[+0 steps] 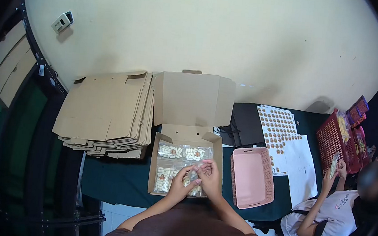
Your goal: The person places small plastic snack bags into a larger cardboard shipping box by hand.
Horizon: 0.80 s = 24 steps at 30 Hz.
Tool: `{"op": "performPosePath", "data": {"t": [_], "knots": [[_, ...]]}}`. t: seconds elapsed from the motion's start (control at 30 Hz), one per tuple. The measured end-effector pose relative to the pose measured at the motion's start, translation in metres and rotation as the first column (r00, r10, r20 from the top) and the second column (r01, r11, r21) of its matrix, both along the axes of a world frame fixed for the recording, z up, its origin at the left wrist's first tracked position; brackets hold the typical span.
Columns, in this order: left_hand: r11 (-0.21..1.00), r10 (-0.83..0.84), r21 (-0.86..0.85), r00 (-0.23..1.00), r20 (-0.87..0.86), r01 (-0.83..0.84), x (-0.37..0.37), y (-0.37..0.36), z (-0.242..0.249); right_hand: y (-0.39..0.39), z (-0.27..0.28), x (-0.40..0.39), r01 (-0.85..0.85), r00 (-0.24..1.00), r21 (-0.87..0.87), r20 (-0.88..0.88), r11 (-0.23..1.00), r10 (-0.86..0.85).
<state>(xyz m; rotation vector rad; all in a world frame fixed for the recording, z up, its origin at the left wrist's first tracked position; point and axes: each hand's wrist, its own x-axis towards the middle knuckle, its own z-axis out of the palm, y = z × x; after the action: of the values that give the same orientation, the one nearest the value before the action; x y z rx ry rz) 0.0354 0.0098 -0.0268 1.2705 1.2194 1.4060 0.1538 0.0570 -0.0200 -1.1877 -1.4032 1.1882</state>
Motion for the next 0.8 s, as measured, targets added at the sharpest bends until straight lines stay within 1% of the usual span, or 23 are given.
{"op": "performPosePath", "data": {"t": [0.07,0.1,0.13,0.2,0.23,0.27,0.33,0.37,0.4,0.47,0.5,0.53,0.6,0.63,0.7,0.73,0.77,0.8], "knots": [[0.999,-0.010,-0.052,0.999,0.052,0.013,-0.003,-0.001,-0.004,0.002,-0.013,0.001,0.130,0.991,0.020,-0.021,0.991,-0.130],[0.998,0.044,-0.040,0.992,0.115,-0.039,-0.003,0.001,-0.001,0.002,-0.001,0.003,0.098,0.995,0.001,0.010,0.995,-0.098],[0.998,0.049,-0.042,0.992,0.115,-0.045,-0.005,0.000,0.002,0.005,-0.006,0.007,0.092,0.996,0.000,0.010,0.996,-0.092],[0.987,0.049,-0.160,0.994,0.096,-0.033,-0.008,-0.001,0.010,0.013,-0.019,0.016,-0.155,0.987,0.033,0.043,0.987,0.154],[0.990,0.037,-0.139,0.998,0.053,-0.029,-0.009,0.000,0.005,0.013,-0.023,0.017,-0.176,0.981,-0.013,-0.091,0.984,0.174],[0.990,0.035,-0.138,0.998,0.059,-0.027,-0.008,0.002,0.002,0.013,-0.024,0.021,-0.174,0.981,-0.014,-0.085,0.985,0.172],[0.996,0.019,-0.086,0.987,0.162,-0.005,-0.010,0.004,-0.002,0.014,-0.009,0.021,-0.266,0.934,-0.210,-0.297,0.941,0.197],[0.991,0.009,-0.131,0.984,0.176,0.015,-0.013,0.004,-0.002,0.012,0.001,0.022,-0.262,0.940,-0.294,-0.295,0.919,0.173],[0.992,0.015,-0.129,0.985,0.173,0.008,-0.015,0.003,-0.002,0.012,0.001,0.024,-0.269,0.938,-0.292,-0.298,0.918,0.180],[0.995,-0.040,-0.082,0.968,0.247,0.063,-0.019,0.002,-0.001,0.012,0.000,0.031,-0.344,0.912,-0.350,-0.344,0.871,0.222],[0.990,-0.032,-0.121,0.953,0.301,0.072,-0.018,-0.001,0.007,0.011,0.005,0.032,-0.373,0.899,-0.316,-0.354,0.872,0.257],[0.990,-0.030,-0.123,0.954,0.300,0.070,-0.020,0.000,0.005,0.010,0.005,0.032,-0.375,0.898,-0.318,-0.356,0.871,0.257],[0.981,-0.122,-0.090,0.909,0.398,0.171,-0.024,0.002,-0.001,0.008,0.003,0.033,-0.395,0.856,-0.330,-0.471,0.858,0.213],[0.981,-0.122,-0.093,0.909,0.398,0.172,-0.023,0.001,-0.002,0.008,0.004,0.032,-0.394,0.856,-0.332,-0.471,0.857,0.211],[0.969,-0.171,-0.099,0.907,0.386,0.224,-0.017,0.000,0.000,0.010,0.007,0.029,-0.275,0.830,-0.282,-0.553,0.919,0.078],[0.969,-0.171,-0.098,0.906,0.388,0.225,-0.013,-0.001,0.001,0.011,0.008,0.028,-0.209,0.806,-0.260,-0.592,0.943,0.016],[0.947,-0.207,-0.153,0.901,0.380,0.282,-0.007,-0.004,0.001,0.013,0.006,0.028,-0.166,0.818,-0.272,-0.575,0.948,-0.022],[0.919,-0.242,-0.207,0.895,0.374,0.335,-0.003,-0.008,0.000,0.012,0.007,0.027,-0.166,0.818,-0.272,-0.575,0.948,-0.021]]}}
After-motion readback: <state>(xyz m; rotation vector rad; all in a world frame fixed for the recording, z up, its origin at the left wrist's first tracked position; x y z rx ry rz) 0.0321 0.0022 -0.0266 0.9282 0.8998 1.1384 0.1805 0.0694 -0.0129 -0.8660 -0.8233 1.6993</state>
